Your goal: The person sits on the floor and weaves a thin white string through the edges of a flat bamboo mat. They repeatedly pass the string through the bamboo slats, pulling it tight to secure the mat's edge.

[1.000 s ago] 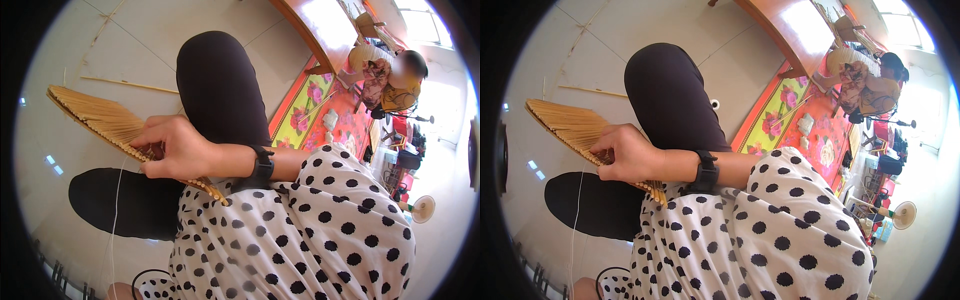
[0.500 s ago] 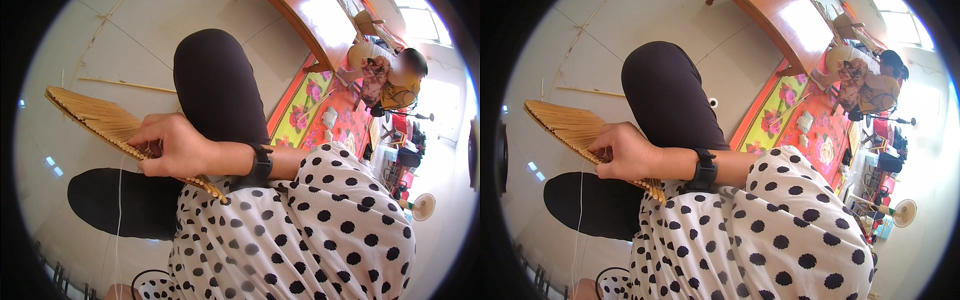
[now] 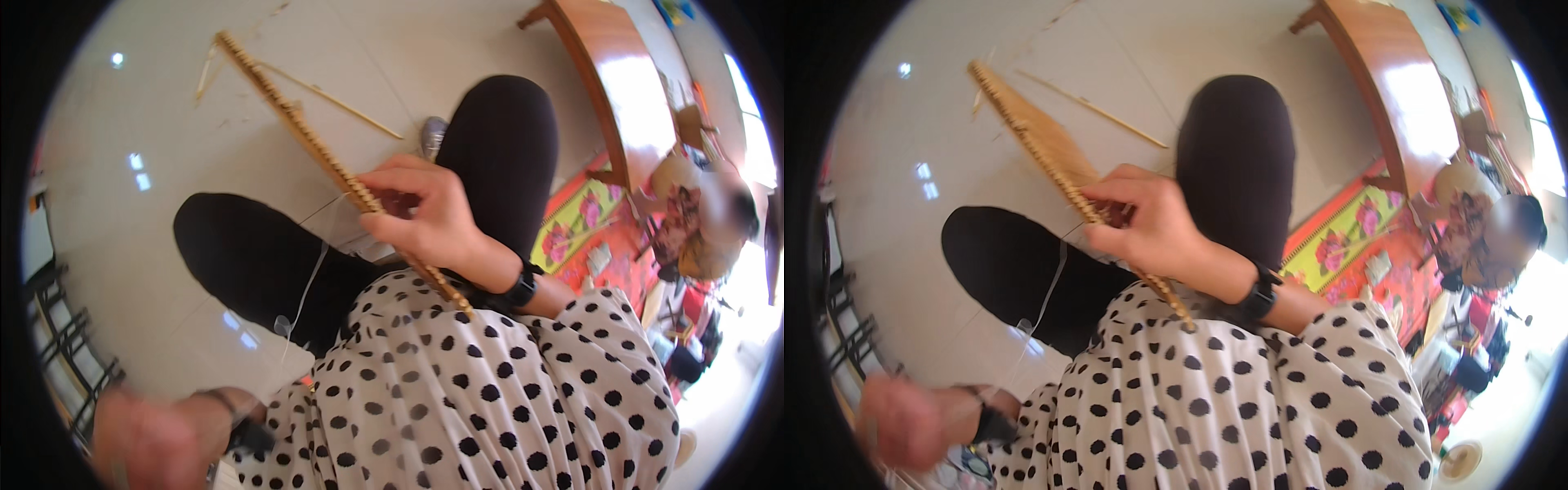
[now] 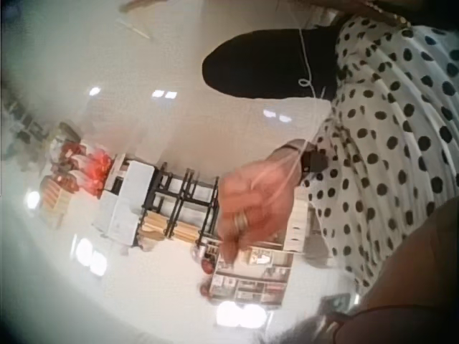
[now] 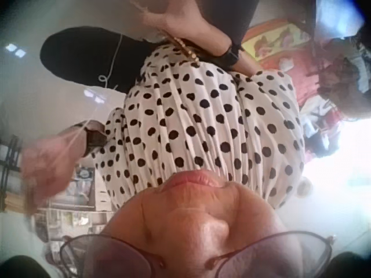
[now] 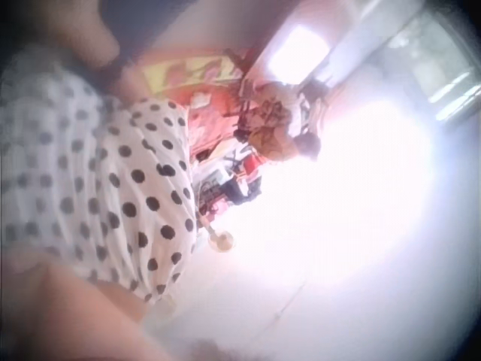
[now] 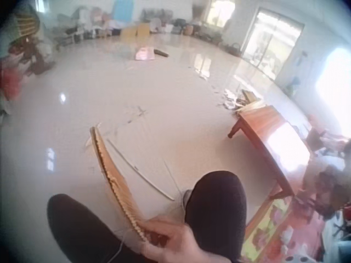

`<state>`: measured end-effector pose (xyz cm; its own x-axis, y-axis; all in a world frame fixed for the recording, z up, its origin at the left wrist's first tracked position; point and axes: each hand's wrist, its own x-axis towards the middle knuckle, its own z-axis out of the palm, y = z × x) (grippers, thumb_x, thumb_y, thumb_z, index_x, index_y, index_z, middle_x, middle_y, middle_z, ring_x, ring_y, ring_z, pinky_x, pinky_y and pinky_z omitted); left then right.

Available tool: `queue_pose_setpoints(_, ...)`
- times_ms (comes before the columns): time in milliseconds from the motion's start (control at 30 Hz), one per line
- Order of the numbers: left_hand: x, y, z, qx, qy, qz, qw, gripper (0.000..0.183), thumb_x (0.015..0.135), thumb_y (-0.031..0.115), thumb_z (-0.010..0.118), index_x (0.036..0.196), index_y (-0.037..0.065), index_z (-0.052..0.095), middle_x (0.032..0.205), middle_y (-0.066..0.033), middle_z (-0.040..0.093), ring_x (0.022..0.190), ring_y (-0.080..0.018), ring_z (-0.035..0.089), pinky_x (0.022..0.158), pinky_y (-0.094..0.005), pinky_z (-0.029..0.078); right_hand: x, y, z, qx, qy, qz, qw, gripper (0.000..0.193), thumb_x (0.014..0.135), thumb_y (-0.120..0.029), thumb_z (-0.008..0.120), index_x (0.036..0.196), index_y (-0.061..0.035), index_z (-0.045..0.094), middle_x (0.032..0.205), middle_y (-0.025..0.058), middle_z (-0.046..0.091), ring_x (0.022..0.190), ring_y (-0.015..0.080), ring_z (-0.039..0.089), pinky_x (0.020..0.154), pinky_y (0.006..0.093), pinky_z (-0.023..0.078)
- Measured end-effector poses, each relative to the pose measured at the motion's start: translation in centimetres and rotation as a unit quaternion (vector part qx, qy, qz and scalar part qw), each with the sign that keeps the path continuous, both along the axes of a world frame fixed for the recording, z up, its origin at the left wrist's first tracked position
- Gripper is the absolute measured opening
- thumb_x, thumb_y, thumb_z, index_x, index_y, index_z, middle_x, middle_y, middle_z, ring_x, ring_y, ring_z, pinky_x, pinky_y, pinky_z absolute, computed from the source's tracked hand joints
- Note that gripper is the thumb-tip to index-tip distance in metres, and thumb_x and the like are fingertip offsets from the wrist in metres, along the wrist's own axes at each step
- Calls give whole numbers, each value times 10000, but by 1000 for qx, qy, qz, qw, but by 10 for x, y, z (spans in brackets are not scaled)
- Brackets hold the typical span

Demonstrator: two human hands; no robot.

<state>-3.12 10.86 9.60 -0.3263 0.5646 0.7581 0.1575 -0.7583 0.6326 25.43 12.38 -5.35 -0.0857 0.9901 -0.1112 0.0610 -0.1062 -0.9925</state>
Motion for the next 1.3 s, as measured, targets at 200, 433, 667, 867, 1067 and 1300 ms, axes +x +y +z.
queue_pose_setpoints(200, 54, 35, -113, -300, 320, -161, 884, 243, 855, -83, 667, 1072, 12, 724, 781, -110, 702, 548, -153, 605, 521, -257, 476, 6, -1, 4, -42, -2, -10, 999, 371, 785, -10, 757, 1146, 59, 709, 1027, 51, 641, 803, 68, 578, 676, 204, 450)
queue_pose_setpoints(433, 72, 35, -140, -272, 341, -179, 882, 224, 812, -58, 708, 1020, 22, 688, 720, -89, 656, 570, -237, 633, 509, -302, 496, 11, -2, -6, -44, 14, -27, 999, 380, 797, -5, 755, 1170, 52, 704, 1054, 47, 631, 829, 57, 592, 668, 183, 456)
queue_pose_setpoints(667, 70, 30, -148, -266, 329, -181, 888, 237, 802, -59, 702, 1022, 26, 677, 756, -94, 684, 606, -248, 661, 524, -310, 520, 9, -2, -7, -45, 24, -31, 998, 380, 795, 14, 745, 1169, 60, 701, 1056, 50, 631, 844, 54, 568, 691, 181, 445)
queue_pose_setpoints(867, 69, 31, -146, -272, 339, -183, 882, 228, 803, -57, 698, 1016, 23, 681, 792, -105, 705, 643, -258, 683, 543, -314, 539, 8, -2, -5, -51, 24, -29, 998, 378, 792, 15, 746, 1165, 57, 704, 1050, 44, 632, 840, 52, 563, 689, 181, 440)
queue_pose_setpoints(1067, 69, 32, -146, -269, 336, -181, 884, 228, 799, -57, 699, 1014, 19, 684, 811, -115, 714, 657, -269, 692, 554, -321, 551, 8, -2, -7, -48, 18, -27, 998, 377, 790, 12, 747, 1162, 55, 705, 1044, 41, 633, 838, 51, 562, 689, 180, 436)
queue_pose_setpoints(1300, 69, 32, -144, -274, 342, -179, 881, 229, 802, -50, 703, 1019, 20, 686, 808, -118, 713, 652, -269, 691, 550, -318, 550, 8, -2, -6, -50, 22, -29, 998, 377, 791, 11, 748, 1163, 52, 706, 1056, 47, 634, 846, 61, 566, 702, 185, 442)
